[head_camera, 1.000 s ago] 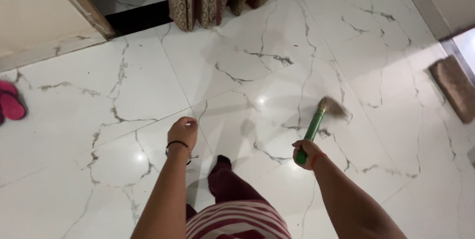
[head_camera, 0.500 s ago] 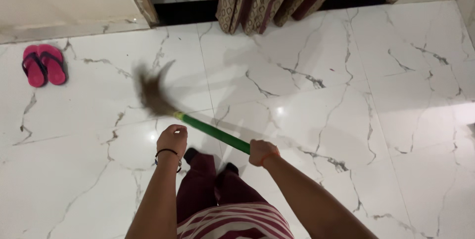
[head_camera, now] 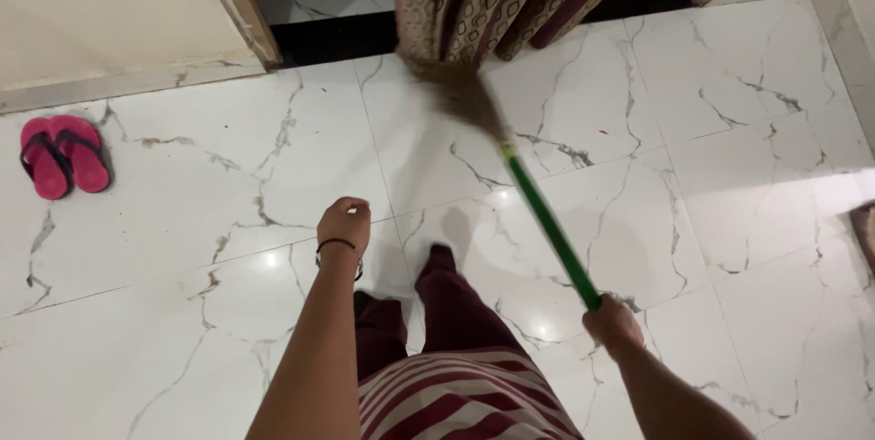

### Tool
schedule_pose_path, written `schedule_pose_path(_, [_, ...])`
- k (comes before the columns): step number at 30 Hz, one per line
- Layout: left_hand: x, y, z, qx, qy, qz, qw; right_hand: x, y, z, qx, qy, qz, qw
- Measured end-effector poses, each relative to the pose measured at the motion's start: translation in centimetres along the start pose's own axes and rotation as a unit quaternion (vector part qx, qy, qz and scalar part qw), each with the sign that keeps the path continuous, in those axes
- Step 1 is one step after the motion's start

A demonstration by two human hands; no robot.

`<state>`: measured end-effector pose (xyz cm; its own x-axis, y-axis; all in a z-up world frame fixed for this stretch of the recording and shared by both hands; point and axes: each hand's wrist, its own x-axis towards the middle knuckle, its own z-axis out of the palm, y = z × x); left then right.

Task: The person sweeps the tiled floor using a broom, folds a burlap sack by hand, and picks up a pair of flip-flops.

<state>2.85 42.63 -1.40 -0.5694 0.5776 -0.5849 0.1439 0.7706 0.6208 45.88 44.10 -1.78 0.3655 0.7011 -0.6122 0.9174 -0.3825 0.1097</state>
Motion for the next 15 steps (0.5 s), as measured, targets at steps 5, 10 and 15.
schedule_pose_path(5, [3.0,1.7,1.9,-0.003,0.022,0.039,0.999,10.2,-2.3,-2.3,0.318,-0.047,0.121,0.939])
schedule_pose_path(10, [4.7,4.7,2.0,0.011,0.055,0.026,0.998,17.7,-9.3,-6.6,0.488,-0.095,0.182,0.848])
schedule_pose_path(15, [5.3,8.1,2.2,-0.01,0.034,-0.054,0.998,21.4,-15.5,-10.3,0.494,-0.127,0.152,0.847])
